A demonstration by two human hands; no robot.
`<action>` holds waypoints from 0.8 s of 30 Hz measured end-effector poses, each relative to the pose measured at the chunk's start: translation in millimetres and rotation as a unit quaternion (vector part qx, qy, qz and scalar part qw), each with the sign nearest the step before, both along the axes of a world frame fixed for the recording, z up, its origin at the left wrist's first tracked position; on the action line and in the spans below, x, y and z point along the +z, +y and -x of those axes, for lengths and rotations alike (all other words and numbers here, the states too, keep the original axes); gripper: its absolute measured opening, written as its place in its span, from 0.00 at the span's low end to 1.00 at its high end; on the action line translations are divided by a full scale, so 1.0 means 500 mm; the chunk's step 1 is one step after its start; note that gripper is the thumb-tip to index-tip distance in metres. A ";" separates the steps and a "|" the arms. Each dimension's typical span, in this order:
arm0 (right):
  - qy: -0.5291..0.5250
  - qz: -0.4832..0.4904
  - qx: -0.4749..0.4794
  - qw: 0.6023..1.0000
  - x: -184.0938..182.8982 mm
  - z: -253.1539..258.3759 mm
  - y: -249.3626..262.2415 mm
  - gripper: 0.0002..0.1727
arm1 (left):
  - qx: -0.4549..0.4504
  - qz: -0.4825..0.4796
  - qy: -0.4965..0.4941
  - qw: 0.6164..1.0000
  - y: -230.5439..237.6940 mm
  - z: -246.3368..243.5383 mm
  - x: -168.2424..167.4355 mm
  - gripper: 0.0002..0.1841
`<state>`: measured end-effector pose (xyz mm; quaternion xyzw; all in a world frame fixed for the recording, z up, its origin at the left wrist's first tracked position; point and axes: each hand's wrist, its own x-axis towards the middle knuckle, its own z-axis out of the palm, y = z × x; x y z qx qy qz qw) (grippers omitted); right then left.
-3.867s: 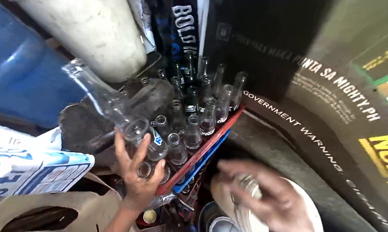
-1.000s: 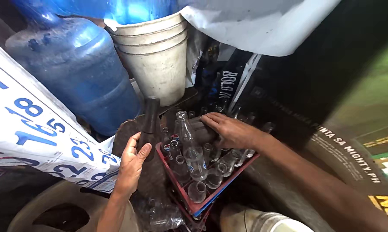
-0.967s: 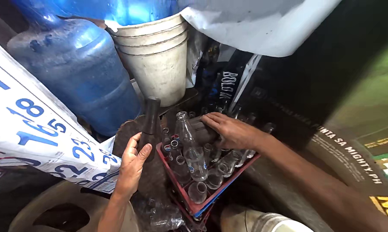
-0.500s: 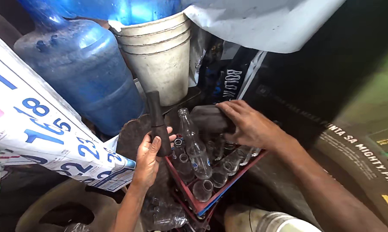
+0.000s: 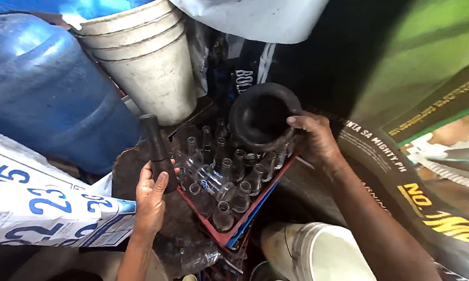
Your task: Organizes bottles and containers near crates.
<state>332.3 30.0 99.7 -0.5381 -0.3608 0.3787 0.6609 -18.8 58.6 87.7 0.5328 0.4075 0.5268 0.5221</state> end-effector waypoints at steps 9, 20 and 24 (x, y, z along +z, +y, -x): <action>0.195 -0.042 0.023 0.980 -0.046 0.010 -0.017 0.09 | 0.011 -0.012 0.075 0.997 0.016 -0.016 -0.020 0.25; 0.287 -0.091 0.084 0.950 -0.058 0.024 -0.092 0.08 | 0.004 -0.039 0.104 0.994 0.013 -0.019 -0.020 0.27; 0.305 -0.143 0.082 0.938 -0.082 0.030 -0.132 0.10 | 0.039 -0.073 0.101 0.991 0.010 -0.017 -0.020 0.26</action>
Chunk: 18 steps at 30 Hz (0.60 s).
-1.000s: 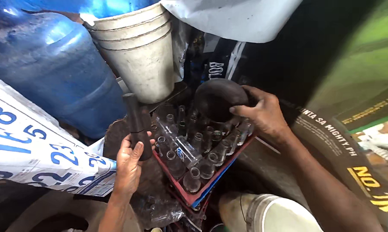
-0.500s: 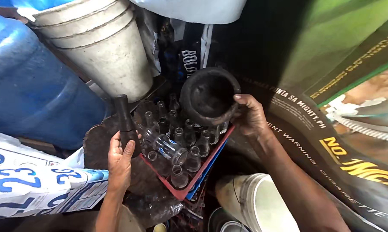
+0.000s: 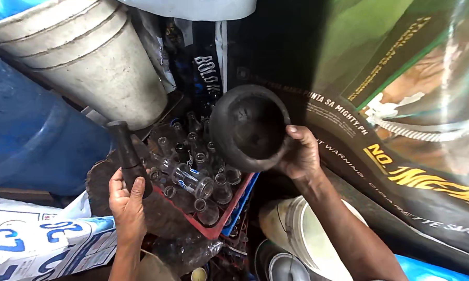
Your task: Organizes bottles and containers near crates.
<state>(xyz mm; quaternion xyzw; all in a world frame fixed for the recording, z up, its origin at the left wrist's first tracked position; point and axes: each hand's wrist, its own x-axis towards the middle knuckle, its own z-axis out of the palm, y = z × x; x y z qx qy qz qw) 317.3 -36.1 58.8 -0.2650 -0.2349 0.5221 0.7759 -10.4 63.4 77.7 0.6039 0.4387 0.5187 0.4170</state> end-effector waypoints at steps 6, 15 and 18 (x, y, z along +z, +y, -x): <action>0.251 -0.011 0.120 0.960 -0.125 0.045 -0.119 0.27 | 0.004 -0.056 -0.033 0.998 -0.028 0.009 0.027 0.22; 0.464 -0.077 0.190 0.862 -0.194 0.079 -0.184 0.29 | -0.101 -0.012 -0.072 0.992 -0.088 -0.029 0.036 0.18; 0.472 -0.085 0.168 0.861 -0.218 0.077 -0.196 0.33 | -0.136 -0.004 -0.078 0.988 -0.095 -0.041 0.031 0.22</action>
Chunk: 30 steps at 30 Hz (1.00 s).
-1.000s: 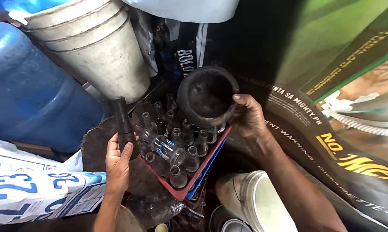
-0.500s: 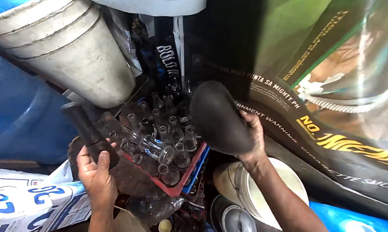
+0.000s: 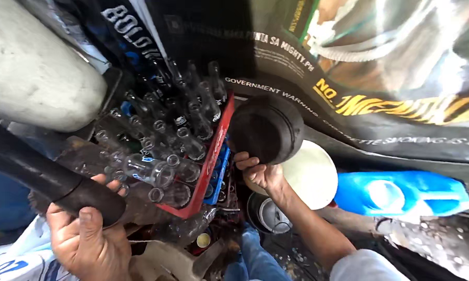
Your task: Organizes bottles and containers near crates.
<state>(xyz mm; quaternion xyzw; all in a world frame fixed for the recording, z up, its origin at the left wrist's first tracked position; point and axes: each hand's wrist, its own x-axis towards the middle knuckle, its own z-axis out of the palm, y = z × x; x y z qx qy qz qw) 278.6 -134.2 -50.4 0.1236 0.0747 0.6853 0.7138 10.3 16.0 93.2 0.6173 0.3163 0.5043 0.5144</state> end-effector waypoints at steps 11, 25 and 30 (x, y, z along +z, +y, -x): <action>0.039 0.119 -0.033 0.992 -0.040 -0.019 -0.050 0.37 | -0.091 -0.019 0.021 0.995 -0.014 -0.035 0.002 0.30; -0.465 0.475 -0.120 0.737 -0.093 0.125 -0.169 0.31 | -0.321 0.077 0.209 0.921 -0.125 -0.112 -0.027 0.25; -0.507 0.502 -0.139 0.687 -0.088 0.109 -0.215 0.34 | -0.257 0.151 0.195 0.934 -0.171 -0.145 -0.067 0.29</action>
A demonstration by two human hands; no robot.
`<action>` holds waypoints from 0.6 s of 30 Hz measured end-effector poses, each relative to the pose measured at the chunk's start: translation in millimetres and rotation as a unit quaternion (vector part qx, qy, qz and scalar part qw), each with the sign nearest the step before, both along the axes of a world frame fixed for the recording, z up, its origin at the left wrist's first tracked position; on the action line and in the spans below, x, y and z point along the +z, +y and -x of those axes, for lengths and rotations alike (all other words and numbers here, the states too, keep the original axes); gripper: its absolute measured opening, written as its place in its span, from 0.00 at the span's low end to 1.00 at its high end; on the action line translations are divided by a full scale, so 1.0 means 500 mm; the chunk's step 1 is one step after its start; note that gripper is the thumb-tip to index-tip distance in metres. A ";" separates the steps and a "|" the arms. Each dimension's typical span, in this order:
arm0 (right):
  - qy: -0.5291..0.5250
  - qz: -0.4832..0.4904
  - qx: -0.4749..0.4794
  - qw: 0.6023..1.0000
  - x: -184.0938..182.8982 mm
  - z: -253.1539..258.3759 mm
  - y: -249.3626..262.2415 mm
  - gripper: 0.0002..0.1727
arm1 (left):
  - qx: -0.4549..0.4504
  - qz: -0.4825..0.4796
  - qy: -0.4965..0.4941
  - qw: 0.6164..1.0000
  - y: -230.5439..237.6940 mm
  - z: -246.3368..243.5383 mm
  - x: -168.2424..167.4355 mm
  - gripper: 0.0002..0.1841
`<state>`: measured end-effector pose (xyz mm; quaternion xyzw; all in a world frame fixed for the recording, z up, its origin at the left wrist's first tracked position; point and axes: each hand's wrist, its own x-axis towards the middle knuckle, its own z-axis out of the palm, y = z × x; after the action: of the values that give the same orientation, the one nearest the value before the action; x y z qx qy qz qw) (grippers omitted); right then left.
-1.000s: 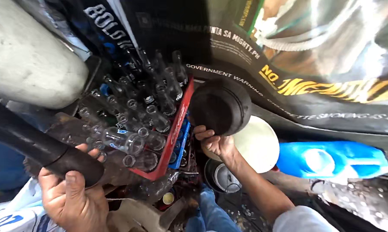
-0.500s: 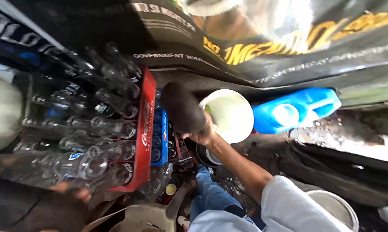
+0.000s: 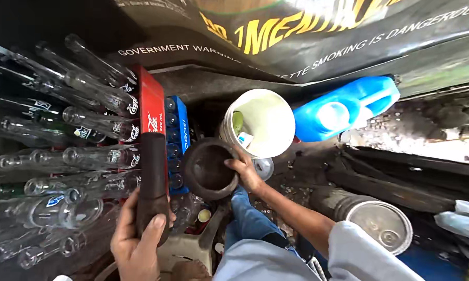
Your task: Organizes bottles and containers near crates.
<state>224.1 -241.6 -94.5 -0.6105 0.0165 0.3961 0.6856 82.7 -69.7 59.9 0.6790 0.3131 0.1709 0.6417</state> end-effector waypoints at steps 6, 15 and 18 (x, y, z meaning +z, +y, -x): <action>-0.011 0.010 -0.031 0.999 0.006 -0.031 -0.039 0.34 | 0.018 0.035 0.021 0.999 -0.009 -0.007 -0.022 0.26; 0.012 -0.006 -0.053 0.999 0.007 -0.015 -0.052 0.33 | -0.031 0.001 0.045 0.999 -0.014 -0.004 -0.026 0.29; -0.024 -0.006 -0.038 0.999 0.011 -0.011 -0.046 0.35 | -0.094 -0.043 0.090 0.991 -0.021 0.007 -0.019 0.29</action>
<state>229.3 -264.6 -88.8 -0.6142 0.0213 0.3552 0.7044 79.5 -80.1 50.5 0.7453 0.2962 0.0616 0.5941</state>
